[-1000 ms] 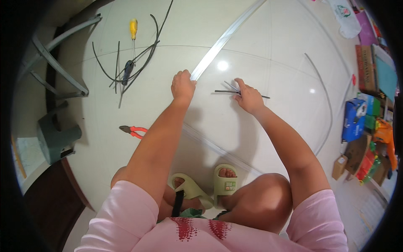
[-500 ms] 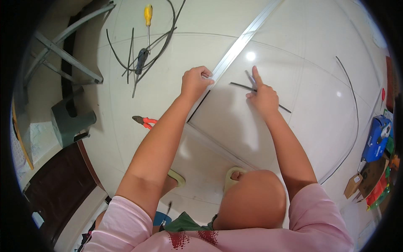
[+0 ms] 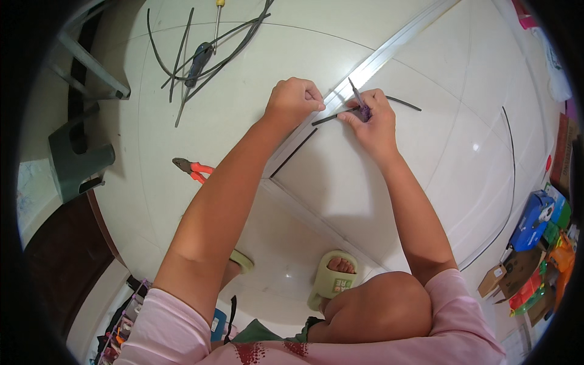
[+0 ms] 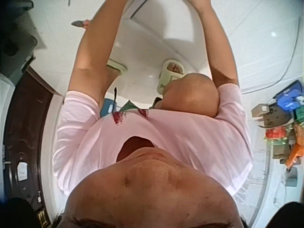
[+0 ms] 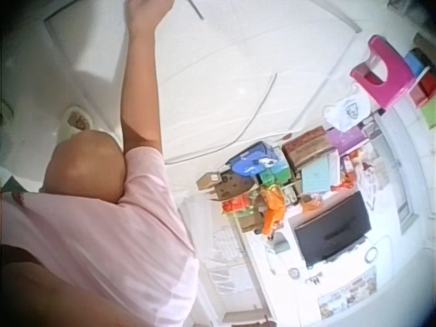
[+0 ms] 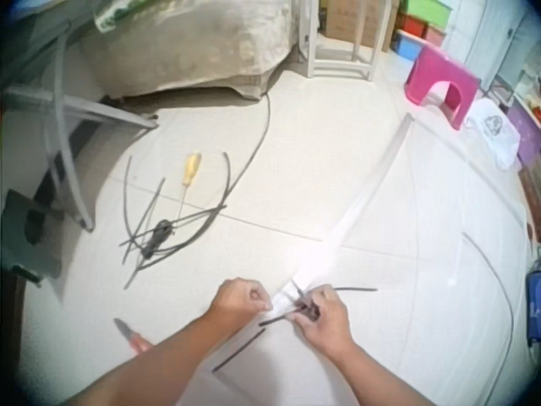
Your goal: The person assembles a window screen by pressing a rubber spline into the channel of an aluminum frame to secure the mesh and trimming excess material using a tool.
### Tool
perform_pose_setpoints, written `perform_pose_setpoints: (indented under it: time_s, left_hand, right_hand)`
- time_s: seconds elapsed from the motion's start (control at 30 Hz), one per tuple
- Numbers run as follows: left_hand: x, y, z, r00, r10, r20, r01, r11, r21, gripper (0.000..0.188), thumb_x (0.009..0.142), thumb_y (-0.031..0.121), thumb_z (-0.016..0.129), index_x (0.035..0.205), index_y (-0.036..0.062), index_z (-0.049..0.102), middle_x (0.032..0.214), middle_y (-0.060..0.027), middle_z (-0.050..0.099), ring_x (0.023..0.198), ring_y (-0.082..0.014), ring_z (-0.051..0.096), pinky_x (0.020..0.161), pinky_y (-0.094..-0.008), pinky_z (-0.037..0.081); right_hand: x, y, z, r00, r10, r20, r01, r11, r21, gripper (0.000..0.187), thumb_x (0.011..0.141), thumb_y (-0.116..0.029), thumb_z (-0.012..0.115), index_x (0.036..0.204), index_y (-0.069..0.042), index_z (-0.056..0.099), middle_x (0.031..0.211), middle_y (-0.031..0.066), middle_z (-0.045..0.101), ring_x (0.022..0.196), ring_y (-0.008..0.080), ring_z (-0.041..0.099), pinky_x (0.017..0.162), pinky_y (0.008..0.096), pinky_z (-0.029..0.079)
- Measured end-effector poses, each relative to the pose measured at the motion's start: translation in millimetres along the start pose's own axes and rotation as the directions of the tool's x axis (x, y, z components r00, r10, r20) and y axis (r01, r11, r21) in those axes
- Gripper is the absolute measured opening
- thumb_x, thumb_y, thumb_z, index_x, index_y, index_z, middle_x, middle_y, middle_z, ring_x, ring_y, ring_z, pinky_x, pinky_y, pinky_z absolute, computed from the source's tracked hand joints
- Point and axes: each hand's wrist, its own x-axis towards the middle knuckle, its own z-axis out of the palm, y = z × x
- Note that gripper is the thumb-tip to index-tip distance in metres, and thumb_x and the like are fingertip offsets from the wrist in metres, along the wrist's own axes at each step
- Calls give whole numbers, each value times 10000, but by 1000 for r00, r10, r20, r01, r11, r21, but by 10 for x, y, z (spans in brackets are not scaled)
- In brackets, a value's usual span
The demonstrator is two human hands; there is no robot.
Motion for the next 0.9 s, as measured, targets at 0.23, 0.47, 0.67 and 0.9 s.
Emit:
perform_pose_setpoints:
  time_s: [0.23, 0.47, 0.67, 0.9]
  left_hand:
    - [-24, -35, 10, 997, -17, -77, 17, 1000, -7, 178, 683, 119, 785, 766, 26, 658, 713, -40, 659, 667, -113, 604, 634, -251, 487]
    - [-92, -51, 77, 998, -1, -70, -9, 990, -141, 107, 713, 59, 756, 776, 30, 674, 747, -22, 639, 657, -93, 551, 625, -253, 463]
    - [-241, -172, 109, 980, 52, -193, -86, 982, -170, 82, 724, 49, 728, 802, 42, 703, 797, -17, 611, 645, -100, 504, 621, -258, 442]
    - [-953, -280, 404, 784, 128, -607, -69, 990, 119, 145, 734, 87, 742, 860, 58, 678, 857, -45, 606, 673, -155, 553, 649, -279, 472]
  right_hand:
    - [268, 4, -24, 983, -119, 143, 139, 981, -136, 377, 605, -155, 874, 796, 9, 593, 907, 61, 516, 713, 199, 583, 625, 319, 499]
    - [292, 73, 100, 985, -150, 89, 153, 988, -22, 429, 578, -213, 883, 798, 19, 596, 904, 56, 511, 698, 189, 567, 608, 319, 503]
    - [274, 39, 142, 986, -144, 85, 150, 987, -64, 433, 592, -228, 876, 814, 13, 594, 893, 54, 509, 700, 185, 563, 616, 321, 501]
    - [250, 25, 144, 985, -168, 32, 171, 970, -172, 431, 614, -264, 860, 809, -4, 576, 888, 63, 510, 708, 213, 570, 625, 331, 503]
